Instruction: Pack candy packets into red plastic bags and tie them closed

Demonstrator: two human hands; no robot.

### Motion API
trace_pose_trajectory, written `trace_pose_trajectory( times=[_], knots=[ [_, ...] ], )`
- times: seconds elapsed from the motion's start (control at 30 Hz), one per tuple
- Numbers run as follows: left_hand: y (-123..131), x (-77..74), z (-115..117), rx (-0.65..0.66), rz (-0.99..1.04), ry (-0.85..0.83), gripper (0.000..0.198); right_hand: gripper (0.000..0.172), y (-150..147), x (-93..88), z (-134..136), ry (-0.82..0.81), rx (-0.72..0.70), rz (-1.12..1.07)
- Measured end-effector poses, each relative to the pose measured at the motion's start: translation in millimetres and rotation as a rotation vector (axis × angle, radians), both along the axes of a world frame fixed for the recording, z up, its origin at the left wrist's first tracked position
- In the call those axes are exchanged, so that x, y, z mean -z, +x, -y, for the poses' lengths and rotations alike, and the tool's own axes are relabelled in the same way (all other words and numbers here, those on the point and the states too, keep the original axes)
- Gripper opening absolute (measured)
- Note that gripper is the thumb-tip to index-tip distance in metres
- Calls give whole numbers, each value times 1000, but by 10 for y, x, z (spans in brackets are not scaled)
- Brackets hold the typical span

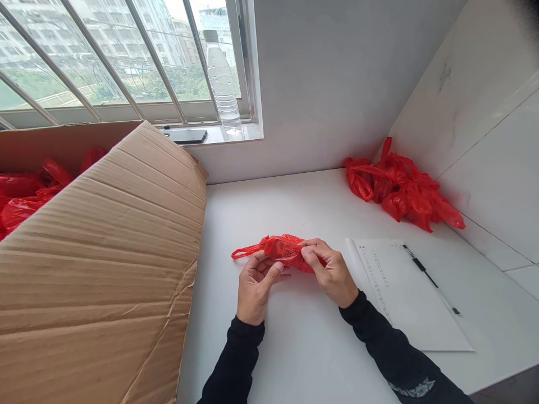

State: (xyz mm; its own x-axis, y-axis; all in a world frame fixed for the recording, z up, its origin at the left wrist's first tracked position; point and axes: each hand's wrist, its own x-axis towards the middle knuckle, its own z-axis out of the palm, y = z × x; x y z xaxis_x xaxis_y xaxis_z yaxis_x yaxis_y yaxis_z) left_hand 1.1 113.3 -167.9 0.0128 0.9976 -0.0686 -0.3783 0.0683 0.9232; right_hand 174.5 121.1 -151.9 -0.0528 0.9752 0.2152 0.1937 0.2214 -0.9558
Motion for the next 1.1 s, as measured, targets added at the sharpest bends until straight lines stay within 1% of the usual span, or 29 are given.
trace_pose_trajectory(
  times=[0.17, 0.33, 0.4, 0.53, 0.6, 0.8, 0.97, 1.1],
  knots=[
    [-28, 16, -20, -12, 28, 14, 31, 20, -21, -4, 25, -9, 26, -6],
    [-23, -17, -1, -28, 34, 28, 27, 22, -27, -9, 49, -112, 42, -72],
    [-15, -22, 8, -27, 15, 29, 29, 21, -24, -8, 42, -95, 47, -50],
    [25, -20, 21, -73, -64, 70, 46, 18, -23, -13, 29, -10, 45, 11],
    [44, -26, 28, -92, -91, 83, 51, 16, -26, -18, 34, 19, 35, 23],
    [22, -35, 31, -54, -78, 82, 48, 14, -29, -27, 56, 5, 23, 23],
    [-9, -22, 32, -33, -90, 102, 42, 18, -26, -53, 50, -54, 19, 30],
    [-15, 0, 29, -35, -76, 115, 39, 17, -42, -68, 47, -10, -13, 55]
  ],
)
